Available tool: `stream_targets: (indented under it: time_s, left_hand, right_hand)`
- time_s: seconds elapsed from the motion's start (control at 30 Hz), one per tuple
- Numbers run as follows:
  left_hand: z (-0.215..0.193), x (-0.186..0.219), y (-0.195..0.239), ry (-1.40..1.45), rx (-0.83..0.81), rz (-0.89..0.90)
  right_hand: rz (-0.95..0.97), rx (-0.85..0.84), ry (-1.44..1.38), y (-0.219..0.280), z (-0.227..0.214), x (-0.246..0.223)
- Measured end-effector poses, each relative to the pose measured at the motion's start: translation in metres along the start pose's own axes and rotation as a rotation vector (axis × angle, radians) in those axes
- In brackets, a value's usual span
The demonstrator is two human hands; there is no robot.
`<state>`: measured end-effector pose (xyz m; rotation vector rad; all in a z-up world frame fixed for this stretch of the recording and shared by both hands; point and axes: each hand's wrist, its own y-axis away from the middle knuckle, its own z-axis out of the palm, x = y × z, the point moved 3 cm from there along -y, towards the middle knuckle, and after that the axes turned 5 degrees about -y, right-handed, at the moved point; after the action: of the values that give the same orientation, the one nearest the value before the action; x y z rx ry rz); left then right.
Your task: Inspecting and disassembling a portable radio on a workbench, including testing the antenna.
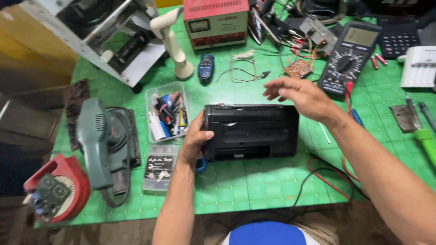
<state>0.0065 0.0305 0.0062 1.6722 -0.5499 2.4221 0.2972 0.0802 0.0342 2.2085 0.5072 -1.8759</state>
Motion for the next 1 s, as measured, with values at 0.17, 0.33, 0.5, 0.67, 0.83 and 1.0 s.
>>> stream_targets:
  time_s: [0.17, 0.33, 0.5, 0.67, 0.83, 1.0]
  left_hand:
    - [0.0, -0.003, -0.001, -0.008, 0.009, -0.014]
    - [0.004, 0.002, 0.0, -0.035, 0.013, -0.015]
    - [0.0, -0.003, 0.001, -0.04, 0.019, -0.019]
    - [0.004, 0.003, 0.0, -0.005, 0.004, -0.008]
    - [0.006, 0.003, 0.002, 0.02, -0.013, -0.003]
    - [-0.005, -0.006, -0.001, -0.02, -0.05, 0.0]
  right_hand:
    - [0.011, -0.011, -0.031, 0.021, -0.028, 0.006]
    - [-0.002, -0.126, -0.017, 0.044, -0.019, 0.014]
    - [-0.081, -0.089, 0.101, 0.048, -0.016, 0.013]
    - [0.109, -0.085, -0.019, 0.043, -0.015, 0.008]
    - [0.253, -0.059, -0.109, 0.045, -0.019, 0.014]
    - [0.198, 0.012, -0.11, 0.049, -0.022, 0.008]
